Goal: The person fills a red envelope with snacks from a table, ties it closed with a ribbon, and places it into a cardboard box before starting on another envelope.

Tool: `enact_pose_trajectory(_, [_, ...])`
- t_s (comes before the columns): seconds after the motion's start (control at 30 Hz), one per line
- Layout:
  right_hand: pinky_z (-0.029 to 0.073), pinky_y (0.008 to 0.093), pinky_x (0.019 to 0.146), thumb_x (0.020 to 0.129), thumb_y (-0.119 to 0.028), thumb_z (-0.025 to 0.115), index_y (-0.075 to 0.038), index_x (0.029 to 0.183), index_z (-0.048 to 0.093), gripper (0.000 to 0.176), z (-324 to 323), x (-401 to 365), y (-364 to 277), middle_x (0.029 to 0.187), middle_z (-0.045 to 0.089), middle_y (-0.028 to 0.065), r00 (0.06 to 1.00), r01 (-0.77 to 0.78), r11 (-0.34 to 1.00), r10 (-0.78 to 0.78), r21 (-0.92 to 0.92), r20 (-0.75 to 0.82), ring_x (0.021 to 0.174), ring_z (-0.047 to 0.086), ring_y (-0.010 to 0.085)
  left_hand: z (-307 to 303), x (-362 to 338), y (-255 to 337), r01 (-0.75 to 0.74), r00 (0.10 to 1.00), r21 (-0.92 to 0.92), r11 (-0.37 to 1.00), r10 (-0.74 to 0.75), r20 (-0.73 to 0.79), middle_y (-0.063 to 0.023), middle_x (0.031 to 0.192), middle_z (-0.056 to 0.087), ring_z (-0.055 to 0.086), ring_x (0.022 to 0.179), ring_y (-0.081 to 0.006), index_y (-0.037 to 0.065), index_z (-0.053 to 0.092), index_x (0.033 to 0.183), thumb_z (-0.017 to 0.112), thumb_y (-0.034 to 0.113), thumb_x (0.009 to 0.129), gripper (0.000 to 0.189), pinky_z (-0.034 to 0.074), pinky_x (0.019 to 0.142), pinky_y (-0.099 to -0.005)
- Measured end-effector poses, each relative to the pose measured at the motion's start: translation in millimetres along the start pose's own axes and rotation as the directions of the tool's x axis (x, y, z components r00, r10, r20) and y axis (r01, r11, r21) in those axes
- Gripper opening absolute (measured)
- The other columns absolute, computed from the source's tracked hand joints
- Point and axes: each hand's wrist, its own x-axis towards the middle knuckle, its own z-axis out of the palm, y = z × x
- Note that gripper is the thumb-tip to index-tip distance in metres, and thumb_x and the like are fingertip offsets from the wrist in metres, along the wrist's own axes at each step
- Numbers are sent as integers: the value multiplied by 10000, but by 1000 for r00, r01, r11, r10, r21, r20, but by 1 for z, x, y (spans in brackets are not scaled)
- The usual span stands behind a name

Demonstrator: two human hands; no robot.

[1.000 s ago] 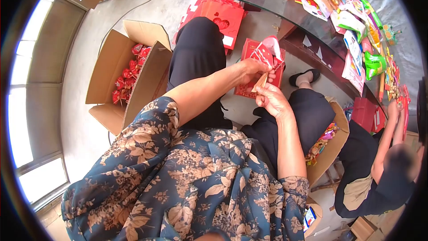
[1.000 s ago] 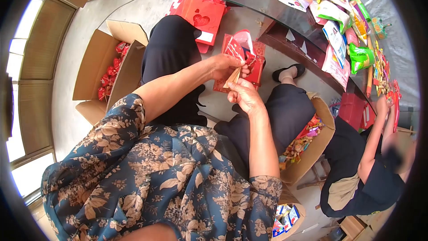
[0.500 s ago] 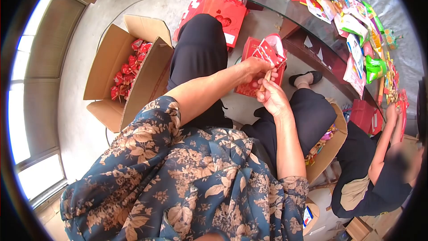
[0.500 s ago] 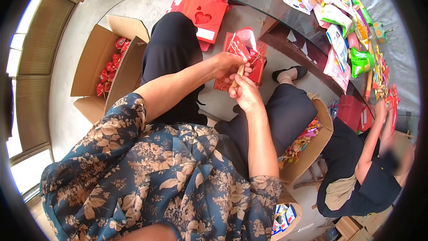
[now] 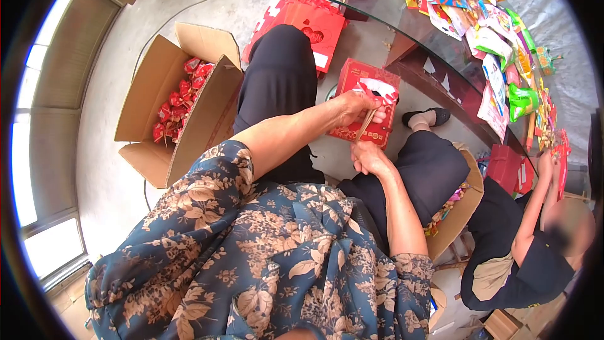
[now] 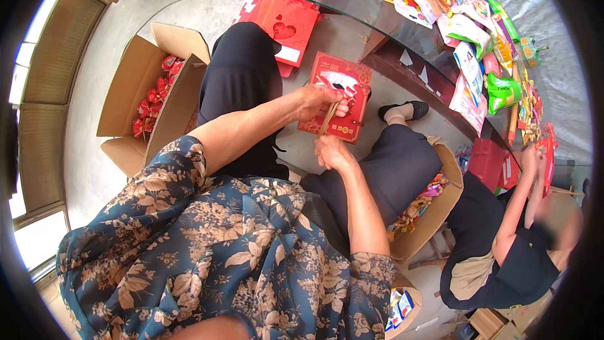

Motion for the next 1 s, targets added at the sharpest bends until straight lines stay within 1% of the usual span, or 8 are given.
enact_pose_trajectory(0.13, [442,297,478,939,-184,537,-11,939,633,198,-1,10,30,678,624,99,907,163,940,-263,-300,-329,480,546,151,-4,0,2,-88,996,45,995,87,33,-173,954,712,701,903,-287,-37,667,1005,620,159,941,212,556,896,-404])
enact_pose_trajectory(0.2, [450,280,496,933,-140,584,-32,1047,659,174,-3,27,48,733,636,88,433,274,741,-664,-613,-610,509,556,126,-5,1,1,-123,992,60,991,121,32,-167,927,714,694,873,-258,-24,685,962,640,175,931,207,555,856,-373])
enact_pose_trajectory(0.23, [448,265,519,922,-116,615,-31,1085,664,190,-9,15,22,767,639,60,607,278,953,-272,-122,-747,553,559,105,-6,3,-2,-150,988,56,987,148,40,-159,908,714,688,827,-240,-17,690,950,645,184,930,207,559,808,-358])
enact_pose_trajectory(0.27, [444,242,533,938,-132,613,-38,1105,648,195,-16,-1,-4,832,640,11,723,358,891,-76,278,-686,588,557,94,-8,6,-5,-178,983,53,983,176,49,-151,888,713,682,781,-223,-11,695,939,650,192,928,208,563,761,-343])
enact_pose_trajectory(0.43, [480,273,678,963,-138,601,-90,1160,559,207,-19,6,-14,1010,628,12,918,396,250,-88,883,-387,758,586,161,0,-1,-7,-196,979,210,958,203,-9,-85,754,679,563,586,-130,8,710,893,705,219,898,211,453,516,-285])
enact_pose_trajectory(0.63, [400,268,560,1018,-249,522,-89,982,566,170,-7,17,-23,740,498,-5,893,450,369,-203,813,-402,615,466,123,7,-19,7,-142,990,177,974,143,8,-87,811,698,640,690,-157,20,722,930,674,191,911,178,517,599,-313])
enact_pose_trajectory(0.77, [337,270,432,1028,-262,487,-22,867,575,302,-5,6,-15,567,421,-20,901,370,771,-160,519,-404,437,426,106,4,-7,4,-194,977,104,975,202,-70,-92,875,711,659,759,-162,23,720,917,610,121,926,147,480,546,-296])
enact_pose_trajectory(1.0, [360,230,451,1021,-238,501,-30,1044,624,242,-30,-19,-24,824,643,34,894,223,911,-49,346,-445,507,551,89,7,-24,2,-339,937,236,911,305,172,-57,773,691,643,677,-131,34,691,888,555,205,996,244,463,525,-228])
